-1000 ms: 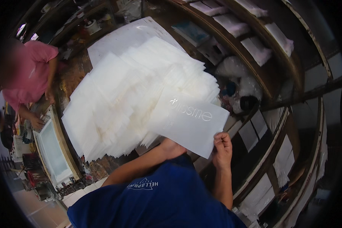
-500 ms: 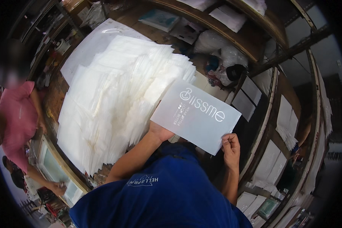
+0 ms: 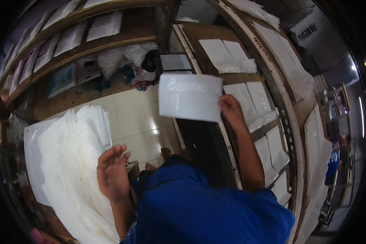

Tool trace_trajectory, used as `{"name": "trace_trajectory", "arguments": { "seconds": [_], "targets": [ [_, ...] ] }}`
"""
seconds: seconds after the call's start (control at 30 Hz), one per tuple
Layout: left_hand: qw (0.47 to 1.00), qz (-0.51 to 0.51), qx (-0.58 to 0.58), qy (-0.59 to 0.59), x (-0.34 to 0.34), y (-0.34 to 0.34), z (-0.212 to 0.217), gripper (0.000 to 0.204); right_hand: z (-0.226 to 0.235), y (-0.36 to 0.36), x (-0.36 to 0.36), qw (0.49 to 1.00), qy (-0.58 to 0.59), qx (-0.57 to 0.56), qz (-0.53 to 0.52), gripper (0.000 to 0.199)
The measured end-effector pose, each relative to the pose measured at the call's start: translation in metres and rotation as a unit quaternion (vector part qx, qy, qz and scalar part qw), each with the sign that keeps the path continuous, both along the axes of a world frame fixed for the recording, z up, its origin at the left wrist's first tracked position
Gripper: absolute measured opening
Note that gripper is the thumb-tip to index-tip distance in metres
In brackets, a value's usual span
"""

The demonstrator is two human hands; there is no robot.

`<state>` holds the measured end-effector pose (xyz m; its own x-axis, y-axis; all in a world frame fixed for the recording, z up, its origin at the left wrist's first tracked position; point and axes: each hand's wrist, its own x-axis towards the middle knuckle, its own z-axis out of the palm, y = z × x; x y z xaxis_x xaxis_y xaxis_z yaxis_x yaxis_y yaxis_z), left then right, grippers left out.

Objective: The person repeatedly picks up white sheets of paper from a table and places them onto a metal shelving unit. The person stacks the papers in rows on the shelves while other workers are visible in the background.

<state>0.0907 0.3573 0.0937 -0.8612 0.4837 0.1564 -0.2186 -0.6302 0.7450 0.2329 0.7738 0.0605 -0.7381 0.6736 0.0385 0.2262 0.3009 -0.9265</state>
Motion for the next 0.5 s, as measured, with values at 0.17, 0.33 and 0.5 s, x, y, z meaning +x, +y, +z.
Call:
{"name": "trace_trajectory", "arguments": {
  "seconds": [0.17,0.33,0.5],
  "targets": [
    [0.932,-0.126,0.317,0.123,0.032,0.039,0.113,0.055,0.012,0.059,0.074,0.974,0.046,-0.003,-0.223,0.019],
    [0.948,-0.107,0.264,0.141,0.060,0.047,0.175,0.045,-0.026,0.096,0.134,0.937,-0.085,0.059,-0.334,0.021],
    [0.973,-0.066,0.176,0.133,0.071,0.044,0.198,0.037,-0.056,0.103,0.171,0.907,-0.190,0.206,-0.313,0.022]
  ]
}}
